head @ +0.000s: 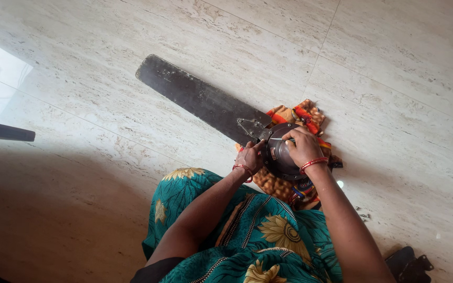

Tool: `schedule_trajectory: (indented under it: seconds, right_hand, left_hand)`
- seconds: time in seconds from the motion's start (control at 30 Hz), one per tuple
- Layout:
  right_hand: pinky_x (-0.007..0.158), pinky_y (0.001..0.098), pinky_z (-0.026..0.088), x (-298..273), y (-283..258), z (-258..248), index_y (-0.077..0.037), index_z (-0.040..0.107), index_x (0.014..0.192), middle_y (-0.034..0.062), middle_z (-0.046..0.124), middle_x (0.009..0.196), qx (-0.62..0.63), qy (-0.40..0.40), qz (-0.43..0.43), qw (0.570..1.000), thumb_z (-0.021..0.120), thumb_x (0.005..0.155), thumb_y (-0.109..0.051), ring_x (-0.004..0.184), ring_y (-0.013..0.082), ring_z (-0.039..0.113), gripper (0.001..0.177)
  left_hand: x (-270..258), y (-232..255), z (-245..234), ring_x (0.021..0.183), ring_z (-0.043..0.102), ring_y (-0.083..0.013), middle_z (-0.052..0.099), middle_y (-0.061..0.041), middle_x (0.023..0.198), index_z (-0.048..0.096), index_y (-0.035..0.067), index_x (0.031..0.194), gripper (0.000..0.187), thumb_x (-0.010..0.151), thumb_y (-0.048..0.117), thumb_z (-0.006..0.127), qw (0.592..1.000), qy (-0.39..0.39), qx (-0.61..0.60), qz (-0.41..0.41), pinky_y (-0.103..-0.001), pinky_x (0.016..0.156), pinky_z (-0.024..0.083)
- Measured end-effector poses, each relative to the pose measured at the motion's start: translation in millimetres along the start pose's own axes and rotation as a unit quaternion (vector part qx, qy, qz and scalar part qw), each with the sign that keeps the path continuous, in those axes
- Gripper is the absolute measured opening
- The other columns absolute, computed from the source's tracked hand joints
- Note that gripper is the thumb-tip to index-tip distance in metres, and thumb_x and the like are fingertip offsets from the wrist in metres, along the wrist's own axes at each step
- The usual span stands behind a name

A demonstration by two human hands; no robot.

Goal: The person sits on the floor and attaches fan blades to the motor housing using a screwdriver. They align each blade, insert screws, and tighten them to secure the blades to the central hub.

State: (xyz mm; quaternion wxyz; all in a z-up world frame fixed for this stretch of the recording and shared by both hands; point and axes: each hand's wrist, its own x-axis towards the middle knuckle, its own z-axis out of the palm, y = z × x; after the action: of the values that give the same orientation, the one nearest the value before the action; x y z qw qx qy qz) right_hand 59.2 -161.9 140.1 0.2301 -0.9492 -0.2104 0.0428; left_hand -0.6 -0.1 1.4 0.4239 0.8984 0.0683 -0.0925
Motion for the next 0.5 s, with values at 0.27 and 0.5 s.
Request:
schedule_trajectory:
  seconds: [0.27, 0.5]
  right_hand:
    - [0.092, 0.0434, 0.053, 14, 22, 22, -0.006, 0.072, 0.096, 0.0121, 0.071, 0.1, -0.016, 0.007, -0.019, 1.0, 0.076, 0.084, -0.011, 0.1, 0.0326, 0.066, 0.014]
    - [0.085, 0.0426, 0.054, 12, 25, 25, -0.009, 0.072, 0.093, 0.0092, 0.07, 0.094, -0.004, 0.031, -0.026, 0.999, 0.077, 0.085, -0.014, 0.093, 0.0297, 0.067, 0.011]
  left_hand:
    - [-6, 0, 4, 0.108, 0.067, -0.0385, 0.057, -0.019, 0.132, 0.049, 0.024, 0.151, 0.055, 0.097, 0.017, 0.054, 1.0, 0.006, 0.018, 0.011, -0.048, 0.091, 0.056]
    - [-8, -3, 12, 0.109, 0.067, -0.0382, 0.051, -0.016, 0.14, 0.04, 0.018, 0.156, 0.067, 0.092, 0.016, 0.057, 0.997, -0.014, 0.077, 0.028, -0.047, 0.091, 0.056]
